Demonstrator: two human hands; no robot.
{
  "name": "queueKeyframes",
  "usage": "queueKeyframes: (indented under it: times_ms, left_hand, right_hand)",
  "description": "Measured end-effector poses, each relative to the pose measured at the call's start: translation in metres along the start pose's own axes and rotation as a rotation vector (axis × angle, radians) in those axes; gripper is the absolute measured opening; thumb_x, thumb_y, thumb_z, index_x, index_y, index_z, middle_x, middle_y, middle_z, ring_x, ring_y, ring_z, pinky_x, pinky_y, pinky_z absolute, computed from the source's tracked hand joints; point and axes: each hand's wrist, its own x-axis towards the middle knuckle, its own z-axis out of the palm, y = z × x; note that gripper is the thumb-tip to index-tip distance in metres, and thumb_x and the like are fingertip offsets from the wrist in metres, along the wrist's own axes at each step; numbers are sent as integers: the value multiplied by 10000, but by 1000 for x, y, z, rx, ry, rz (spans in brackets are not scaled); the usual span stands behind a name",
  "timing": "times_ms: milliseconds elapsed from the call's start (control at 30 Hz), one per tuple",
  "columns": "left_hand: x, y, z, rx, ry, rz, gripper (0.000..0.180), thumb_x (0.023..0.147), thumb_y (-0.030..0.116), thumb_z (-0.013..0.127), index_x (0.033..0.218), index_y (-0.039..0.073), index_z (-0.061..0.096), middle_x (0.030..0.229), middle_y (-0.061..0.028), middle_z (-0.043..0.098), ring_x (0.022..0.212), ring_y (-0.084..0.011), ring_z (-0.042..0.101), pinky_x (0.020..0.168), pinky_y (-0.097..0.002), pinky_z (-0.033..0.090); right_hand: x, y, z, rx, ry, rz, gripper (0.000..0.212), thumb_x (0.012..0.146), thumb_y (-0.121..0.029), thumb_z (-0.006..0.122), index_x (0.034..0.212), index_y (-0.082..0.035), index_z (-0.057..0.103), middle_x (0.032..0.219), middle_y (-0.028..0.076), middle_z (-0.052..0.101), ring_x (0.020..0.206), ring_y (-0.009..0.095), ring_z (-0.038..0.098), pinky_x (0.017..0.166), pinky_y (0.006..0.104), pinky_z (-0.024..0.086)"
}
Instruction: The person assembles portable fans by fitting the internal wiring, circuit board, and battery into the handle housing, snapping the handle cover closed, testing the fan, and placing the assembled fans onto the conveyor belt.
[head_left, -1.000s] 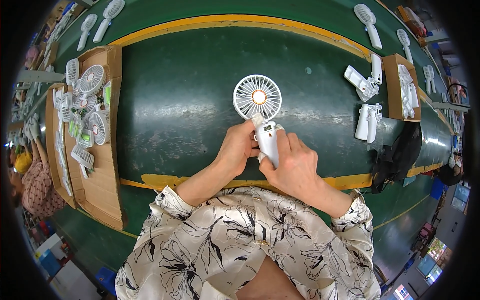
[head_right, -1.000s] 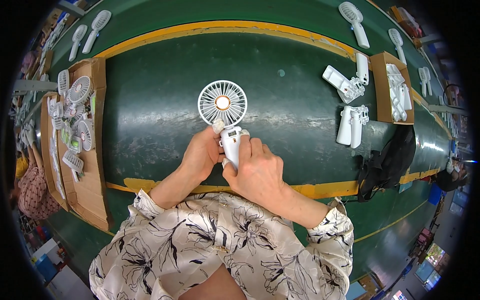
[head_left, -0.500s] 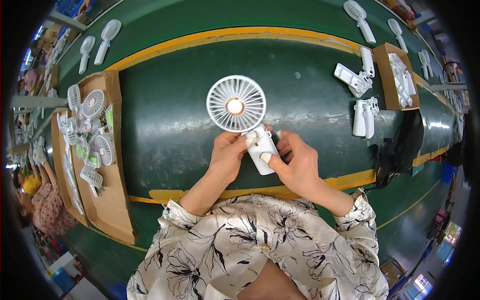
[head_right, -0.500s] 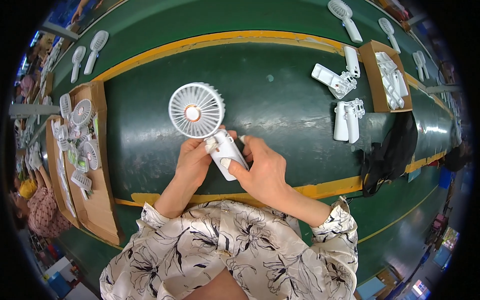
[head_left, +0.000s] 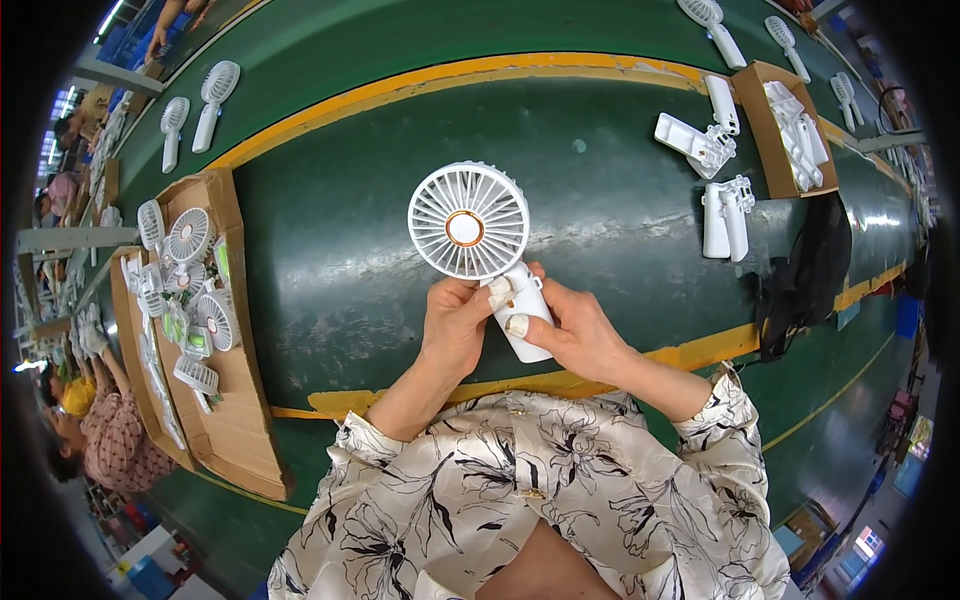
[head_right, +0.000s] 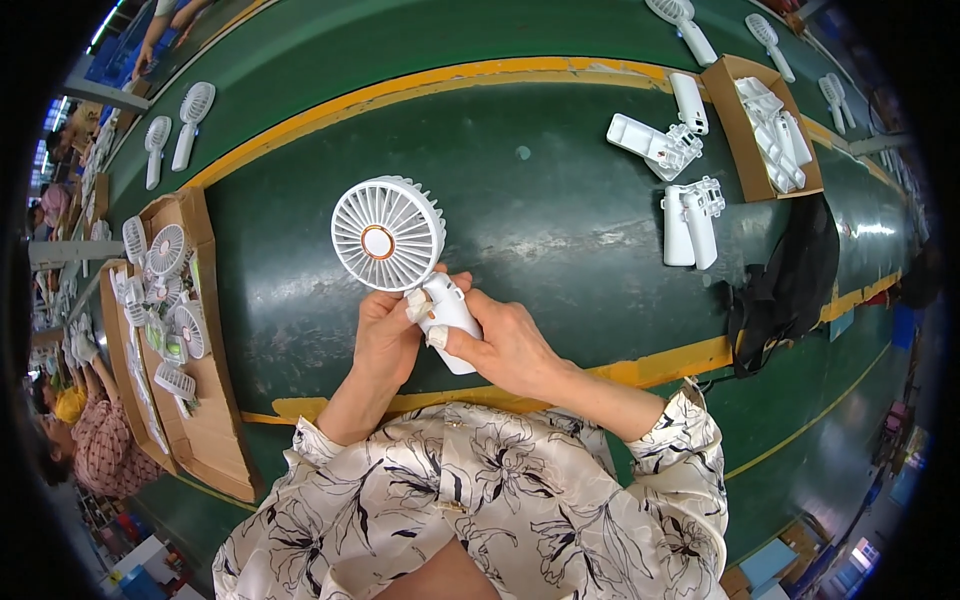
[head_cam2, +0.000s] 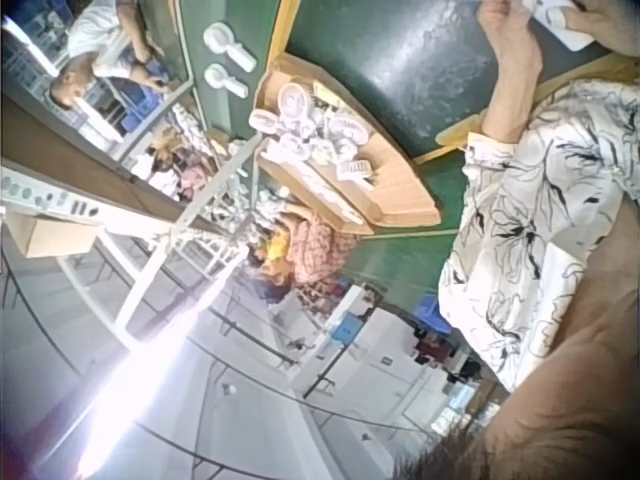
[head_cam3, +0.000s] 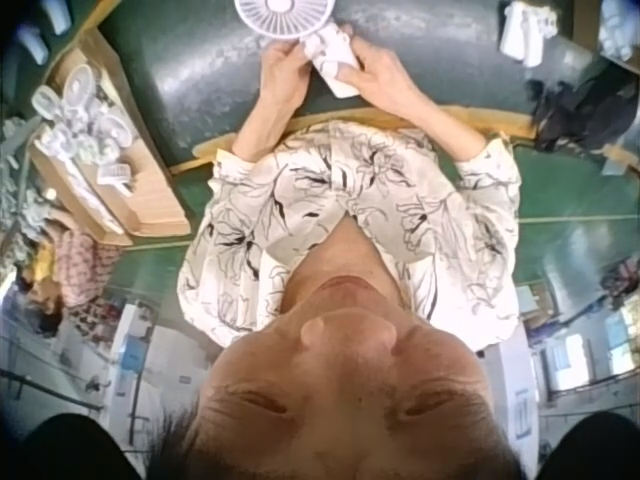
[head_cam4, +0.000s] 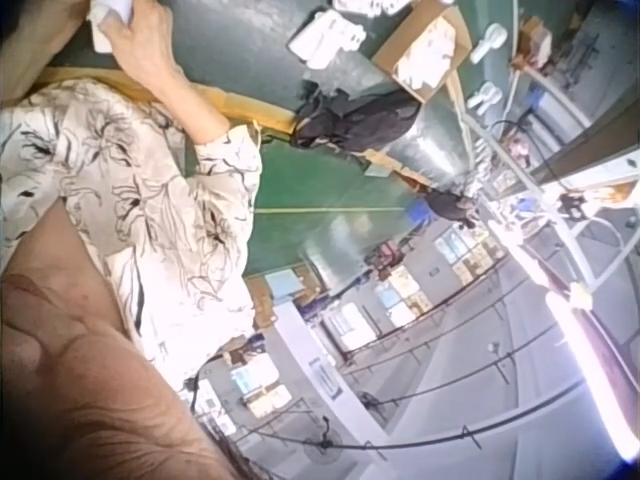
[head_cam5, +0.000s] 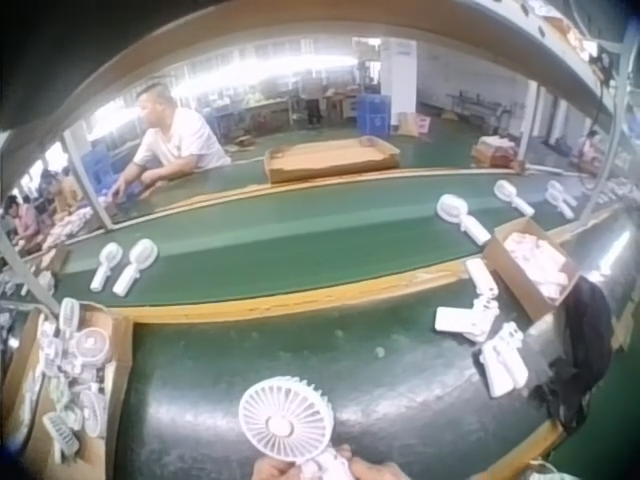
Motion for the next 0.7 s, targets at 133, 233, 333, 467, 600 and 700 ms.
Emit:
queueKeyframes:
  times_ms: [133, 233, 333, 467, 600, 700]
  left_hand:
    - [2, 2, 4, -23, 53, -63, 307, 806, 86, 555, 1079, -51, 524, 1027, -183, 589, 978, -266, 564, 860, -371, 455]
    - [4, 4, 7, -45, 40, -73, 271, 828, 66, 526, 1071, -54, 530, 1037, -170, 589, 930, -223, 583, 824, -343, 473]
    - [4, 5, 9, -16, 54, -71, 279, 836, 86, 529, 1075, -57, 528, 1041, -175, 587, 933, -215, 581, 808, -335, 481]
    - [6, 0, 7, -20, 33, -56, 300, 834, 80, 530, 1103, -50, 514, 1077, -160, 577, 957, -204, 573, 829, -320, 471]
    - [2, 1, 12, 78, 5, -58, 316, 783, -30, 521, 1098, -42, 508, 1107, -134, 570, 963, -174, 568, 830, -305, 468]
    - [2, -4, 9, 62, 11, -84, 402, 765, 17, 576, 1147, -44, 468, 1113, -152, 560, 976, -184, 561, 851, -314, 454]
  right_hand:
    - [2, -1, 1, -7, 34, 46, 337, 746, -215, 615, 904, 64, 512, 693, 160, 590, 615, 231, 605, 563, 321, 468]
    - [5, -3, 4, 116, 81, 82, 282, 719, -142, 615, 918, 41, 538, 717, 69, 584, 648, 112, 554, 582, 267, 464]
    - [10, -3, 8, 160, 110, 173, 289, 693, -109, 631, 929, 35, 546, 726, 57, 591, 648, 105, 561, 582, 254, 468]
    - [9, -2, 13, 209, 132, 173, 349, 700, -164, 630, 968, 38, 536, 747, 87, 593, 659, 139, 568, 595, 276, 467]
    - [5, 4, 14, 204, 177, 126, 316, 692, -142, 636, 940, 32, 547, 739, 78, 590, 650, 116, 557, 584, 270, 461]
    - [4, 5, 14, 160, 188, 143, 257, 682, -55, 601, 915, 36, 545, 746, 72, 604, 631, 111, 586, 561, 250, 491]
